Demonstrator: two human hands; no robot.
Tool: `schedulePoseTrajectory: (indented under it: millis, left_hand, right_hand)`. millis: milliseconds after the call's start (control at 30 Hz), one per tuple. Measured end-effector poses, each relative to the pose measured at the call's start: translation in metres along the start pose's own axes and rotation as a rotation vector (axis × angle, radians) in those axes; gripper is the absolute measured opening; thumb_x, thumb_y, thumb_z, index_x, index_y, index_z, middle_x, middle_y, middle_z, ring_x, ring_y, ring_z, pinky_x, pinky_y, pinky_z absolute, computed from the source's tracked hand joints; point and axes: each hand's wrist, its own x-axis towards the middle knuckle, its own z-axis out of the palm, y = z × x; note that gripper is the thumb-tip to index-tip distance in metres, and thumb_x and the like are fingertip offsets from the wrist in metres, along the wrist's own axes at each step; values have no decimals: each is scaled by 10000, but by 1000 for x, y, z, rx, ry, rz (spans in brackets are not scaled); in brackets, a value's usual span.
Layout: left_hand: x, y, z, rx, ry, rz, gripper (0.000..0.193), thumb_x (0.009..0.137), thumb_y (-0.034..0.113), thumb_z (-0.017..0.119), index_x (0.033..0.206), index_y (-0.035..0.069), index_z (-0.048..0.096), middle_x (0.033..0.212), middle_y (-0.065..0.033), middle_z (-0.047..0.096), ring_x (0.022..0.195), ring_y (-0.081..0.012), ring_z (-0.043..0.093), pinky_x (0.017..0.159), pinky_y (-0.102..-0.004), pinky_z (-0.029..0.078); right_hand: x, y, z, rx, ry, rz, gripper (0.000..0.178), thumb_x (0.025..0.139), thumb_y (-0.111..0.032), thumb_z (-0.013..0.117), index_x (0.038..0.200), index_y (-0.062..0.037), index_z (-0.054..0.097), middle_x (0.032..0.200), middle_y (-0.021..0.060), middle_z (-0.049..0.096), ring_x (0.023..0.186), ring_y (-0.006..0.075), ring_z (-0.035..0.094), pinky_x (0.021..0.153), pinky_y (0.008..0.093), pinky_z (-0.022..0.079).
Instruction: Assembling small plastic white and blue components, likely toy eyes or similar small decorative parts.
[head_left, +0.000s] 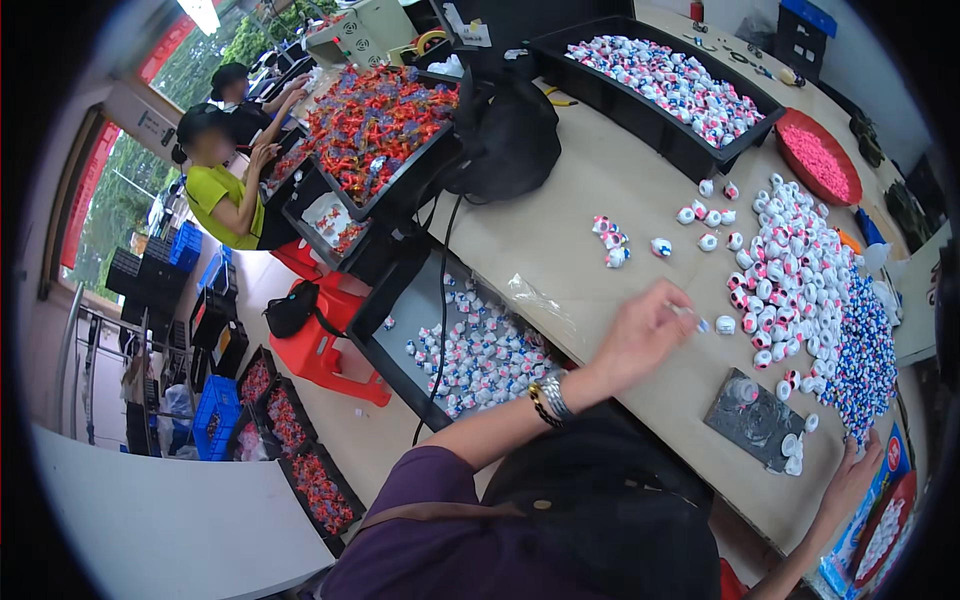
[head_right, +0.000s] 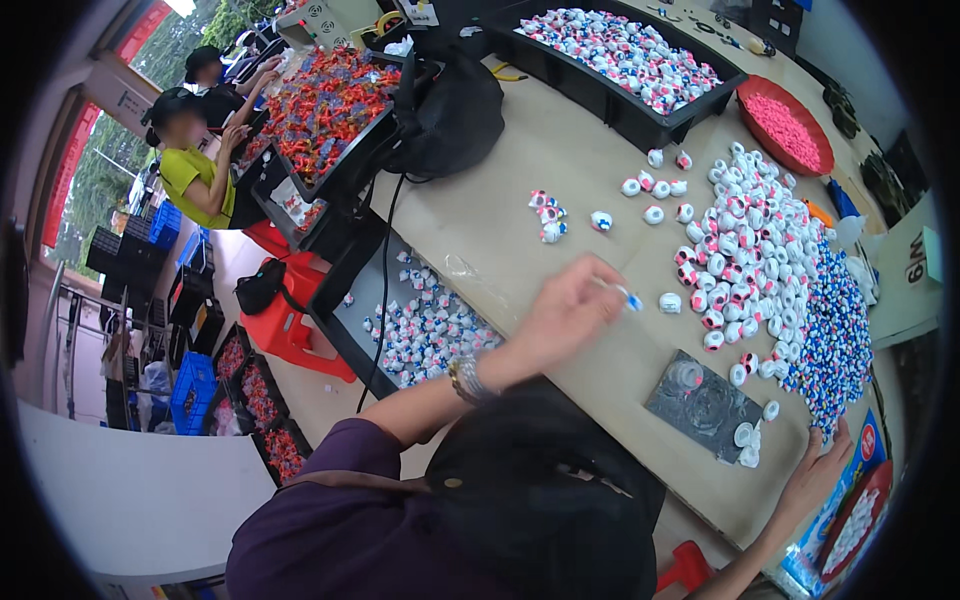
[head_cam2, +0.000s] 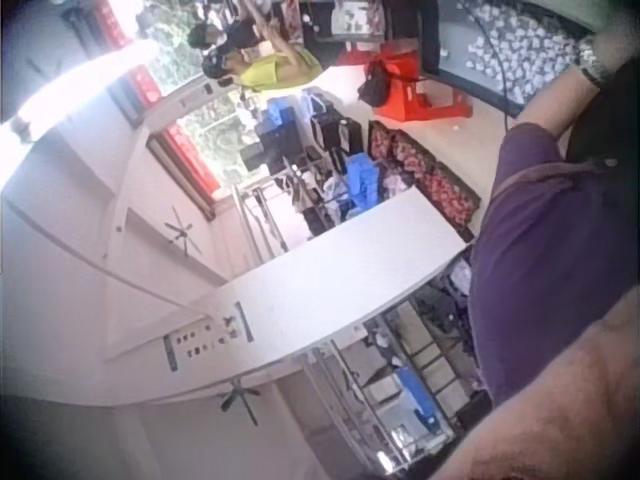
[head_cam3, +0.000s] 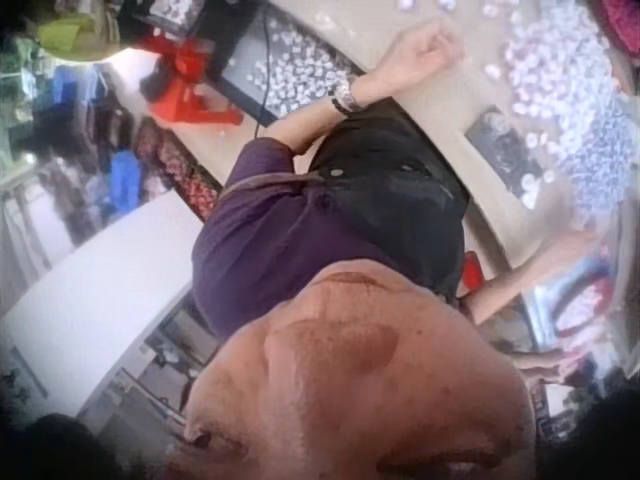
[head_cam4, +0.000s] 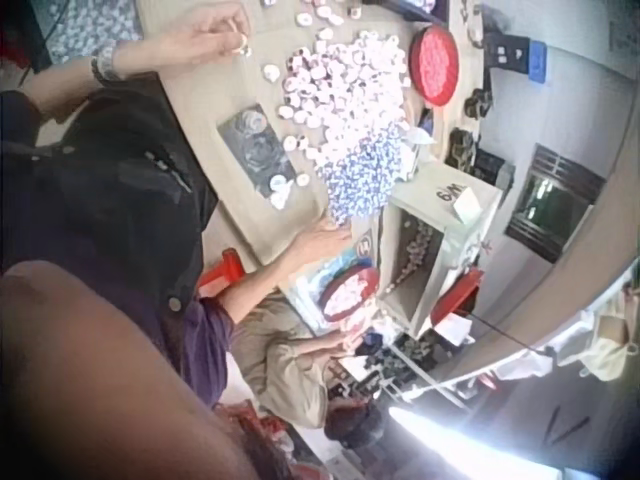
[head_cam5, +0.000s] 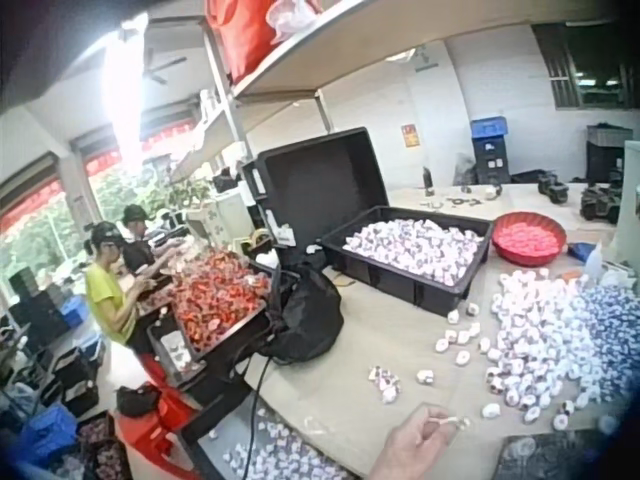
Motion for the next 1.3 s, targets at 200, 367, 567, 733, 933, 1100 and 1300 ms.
schedulePoseTrajectory:
  millis: [200, 367, 567, 733, 933, 1100, 1300]
  left_hand:
    - [29, -8, -47, 778, 296, 235, 263, 862, 172, 651, 1031, 27, 512, 626, -145, 583, 597, -303, 610, 547, -400, 435]
    - [35, -16, -52, 928, 349, 261, 305, 837, 205, 687, 1037, 43, 524, 648, -154, 605, 632, -339, 622, 570, -436, 439]
    - [22, -4, -47, 796, 407, 275, 389, 816, 275, 716, 1054, 36, 523, 585, -81, 577, 553, -285, 603, 513, -391, 447]
    - [1, 39, -18, -739, 108, -226, 267, 805, 65, 664, 1046, 25, 556, 814, 20, 530, 658, -106, 486, 631, -249, 408]
    - [-22, 52, 44, -765, -333, -297, 240, 865, 8, 549, 1101, 29, 513, 911, -55, 570, 853, -129, 559, 767, -245, 442]
    - [-39, 53, 66, -695, -539, -467, 240, 915, 51, 562, 1149, 13, 524, 928, -77, 605, 839, -121, 584, 773, -228, 467]
    - [-34, 41, 120, -615, -711, -592, 258, 961, 196, 570, 1152, 21, 568, 858, -28, 596, 764, -61, 529, 678, -200, 414]
  right_hand:
    - [9, 22, 40, -112, 32, -73, 338, 940, -176, 548, 1244, -32, 511, 1122, 186, 554, 1013, 377, 559, 848, 427, 439]
    - [10, 9, 38, 67, -127, -126, 308, 884, -4, 551, 1192, -7, 555, 1086, 182, 576, 1019, 350, 569, 857, 412, 441]
    - [-7, -4, 31, 103, 14, -115, 307, 906, 0, 523, 1208, -9, 579, 1098, 162, 599, 1020, 323, 575, 852, 401, 449]
    - [-9, 7, 21, 113, 49, -58, 309, 916, 19, 485, 1205, -14, 592, 1107, 131, 627, 922, 231, 605, 769, 319, 476]
    - [-8, 13, -1, 823, 12, 290, 319, 828, 12, 531, 1132, 0, 624, 1105, 92, 640, 918, 161, 616, 798, 273, 509]
    - [-2, -95, -23, 1347, -207, 357, 193, 808, 61, 597, 987, 32, 663, 967, 120, 678, 709, 119, 622, 608, 225, 484]
    - [-30, -119, -32, 1381, -245, 117, 210, 689, 121, 622, 855, 18, 696, 949, 115, 657, 775, 136, 600, 606, 236, 475]
